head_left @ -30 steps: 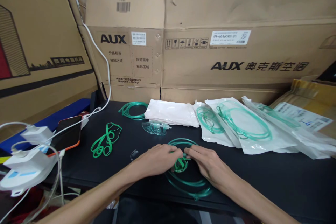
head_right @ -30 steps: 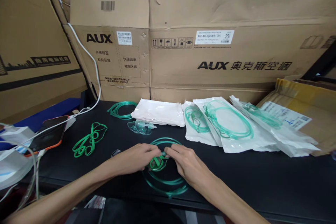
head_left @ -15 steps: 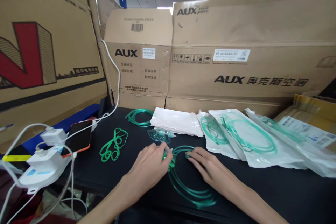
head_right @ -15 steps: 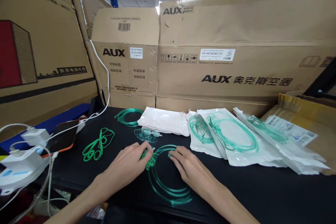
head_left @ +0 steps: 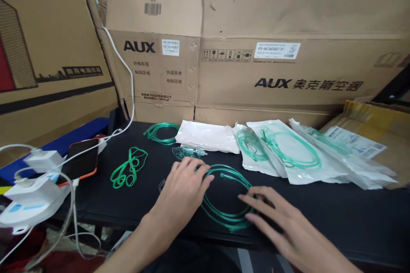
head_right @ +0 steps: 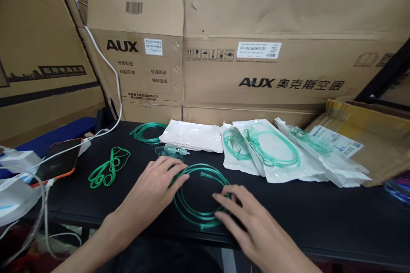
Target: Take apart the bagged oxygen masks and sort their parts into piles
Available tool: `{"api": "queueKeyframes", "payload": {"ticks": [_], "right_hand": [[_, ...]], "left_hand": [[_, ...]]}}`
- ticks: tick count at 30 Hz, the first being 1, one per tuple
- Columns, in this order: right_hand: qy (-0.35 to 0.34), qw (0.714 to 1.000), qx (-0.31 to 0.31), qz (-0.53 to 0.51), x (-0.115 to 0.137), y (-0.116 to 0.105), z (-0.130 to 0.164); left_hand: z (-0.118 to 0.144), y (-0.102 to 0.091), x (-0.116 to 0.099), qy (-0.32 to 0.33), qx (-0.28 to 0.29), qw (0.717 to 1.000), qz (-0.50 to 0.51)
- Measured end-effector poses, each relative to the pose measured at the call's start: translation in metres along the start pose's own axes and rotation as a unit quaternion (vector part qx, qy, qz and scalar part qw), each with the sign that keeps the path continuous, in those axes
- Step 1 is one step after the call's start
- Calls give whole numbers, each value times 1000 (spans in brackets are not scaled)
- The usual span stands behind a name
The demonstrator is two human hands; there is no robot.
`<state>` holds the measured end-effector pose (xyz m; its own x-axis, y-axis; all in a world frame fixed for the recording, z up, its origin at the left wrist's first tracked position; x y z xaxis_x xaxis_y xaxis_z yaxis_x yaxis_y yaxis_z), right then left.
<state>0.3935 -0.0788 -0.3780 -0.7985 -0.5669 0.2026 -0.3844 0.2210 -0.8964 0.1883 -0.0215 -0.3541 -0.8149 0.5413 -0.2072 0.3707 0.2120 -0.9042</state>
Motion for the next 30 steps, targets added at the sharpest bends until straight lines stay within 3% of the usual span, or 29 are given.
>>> {"api": "queueKeyframes", "payload": {"ticks": [5, 9, 14, 22, 30], "right_hand": [[-47, 994, 20, 99, 15, 22, 29], [-72, 990, 15, 120, 22, 16, 29], [-64, 987, 15, 145, 25, 13, 31], [10, 988, -15, 155, 8, 12, 47], [84, 992, -96, 12, -9, 3, 42]], "left_hand": [[-24, 21, -49, 151, 70, 986, -8], [-48, 41, -64, 196, 91, 976, -34], [-56, 56, -62, 192, 106, 975, -33], [-55, 53, -52, 112, 146, 982, -35], [-76, 51, -47, 61, 220, 974, 3]]}}
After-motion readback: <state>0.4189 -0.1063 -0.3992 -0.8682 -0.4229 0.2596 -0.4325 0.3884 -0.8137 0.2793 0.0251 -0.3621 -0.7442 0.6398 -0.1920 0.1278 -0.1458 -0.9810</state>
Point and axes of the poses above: each hand's wrist, its own z-axis away from the middle knuckle, its own y-axis out of the palm, x = y × z, the point moved 7 cm from there along -z, towards the middle knuckle
